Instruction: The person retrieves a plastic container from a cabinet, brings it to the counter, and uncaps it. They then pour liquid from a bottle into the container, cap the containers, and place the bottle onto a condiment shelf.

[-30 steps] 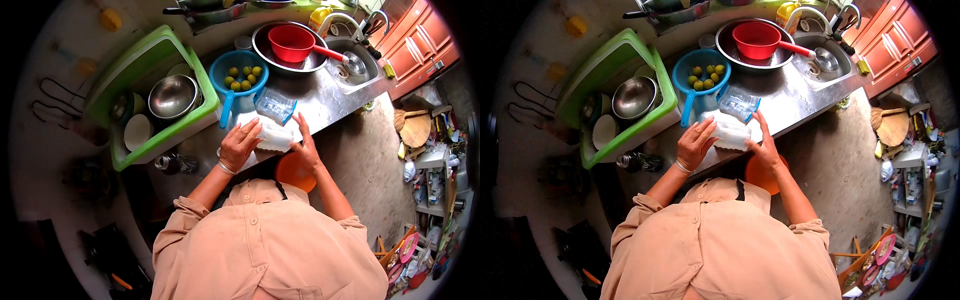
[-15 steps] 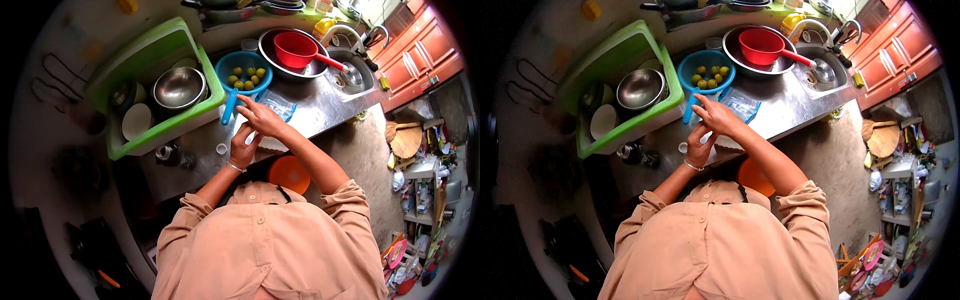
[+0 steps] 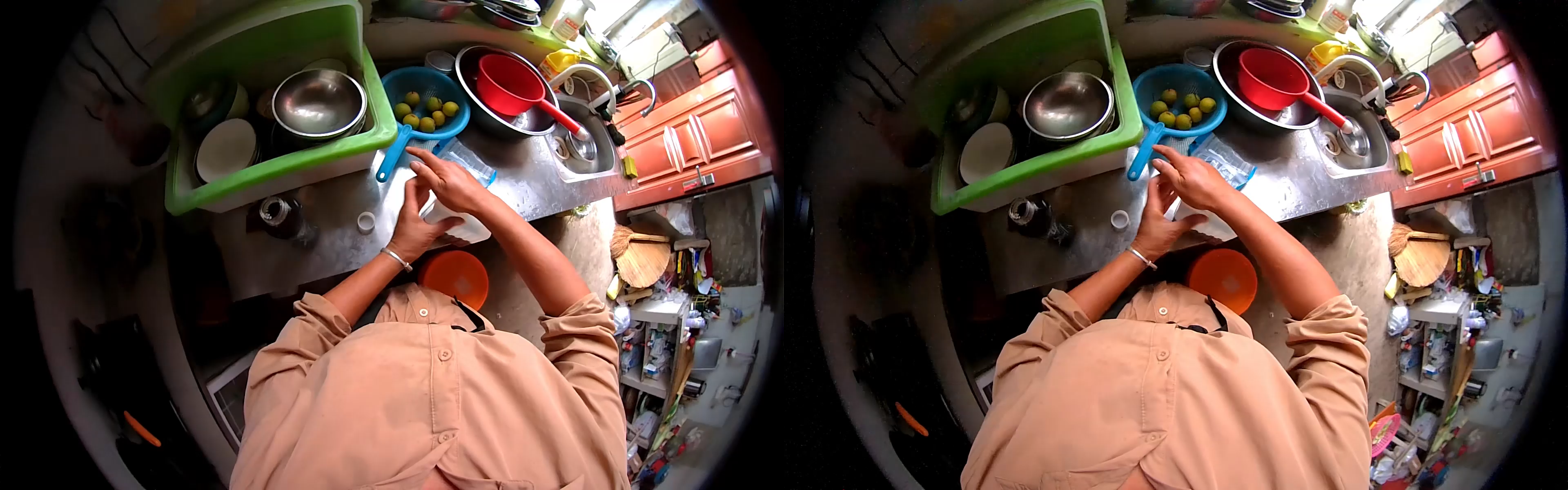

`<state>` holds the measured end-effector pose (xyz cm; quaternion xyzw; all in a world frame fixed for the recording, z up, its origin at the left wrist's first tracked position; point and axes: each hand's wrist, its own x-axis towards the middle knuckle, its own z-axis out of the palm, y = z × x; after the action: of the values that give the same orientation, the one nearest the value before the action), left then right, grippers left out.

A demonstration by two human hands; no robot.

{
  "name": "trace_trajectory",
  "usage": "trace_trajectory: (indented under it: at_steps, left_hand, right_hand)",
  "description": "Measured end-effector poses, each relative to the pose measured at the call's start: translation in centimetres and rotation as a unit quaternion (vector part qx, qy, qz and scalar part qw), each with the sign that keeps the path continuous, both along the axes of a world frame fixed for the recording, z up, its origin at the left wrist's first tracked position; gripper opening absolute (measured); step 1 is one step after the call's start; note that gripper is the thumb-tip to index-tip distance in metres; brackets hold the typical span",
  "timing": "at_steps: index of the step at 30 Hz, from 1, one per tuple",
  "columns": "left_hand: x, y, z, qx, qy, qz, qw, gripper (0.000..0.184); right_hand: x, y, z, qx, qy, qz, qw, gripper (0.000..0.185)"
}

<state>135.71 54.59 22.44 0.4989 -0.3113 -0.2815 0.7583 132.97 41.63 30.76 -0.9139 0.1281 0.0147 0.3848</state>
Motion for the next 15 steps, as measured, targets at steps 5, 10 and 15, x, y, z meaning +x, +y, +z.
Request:
trace_trajectory:
  at_steps: [5,10,15]
  left_hand:
    - [-0.2,-0.7,0.6,0.154,-0.225,-0.013,0.962,0.112]
    - [0.3,-1.9,-0.2,0.186,-0.222,-0.072,0.954,0.071]
    - [-0.3,-3.1,-2.2,0.163,-0.345,-0.03,0.924,0.059]
  right_hand:
    - [-0.1,0.4,0.4,-0.095,0.016,0.041,0.995,0.053]
    - [0.1,-0.1,-0.1,-0.175,0.057,0.061,0.981,0.052]
    - [-0.2,-0.2,-0.5,-0.291,0.067,0.089,0.95,0.048]
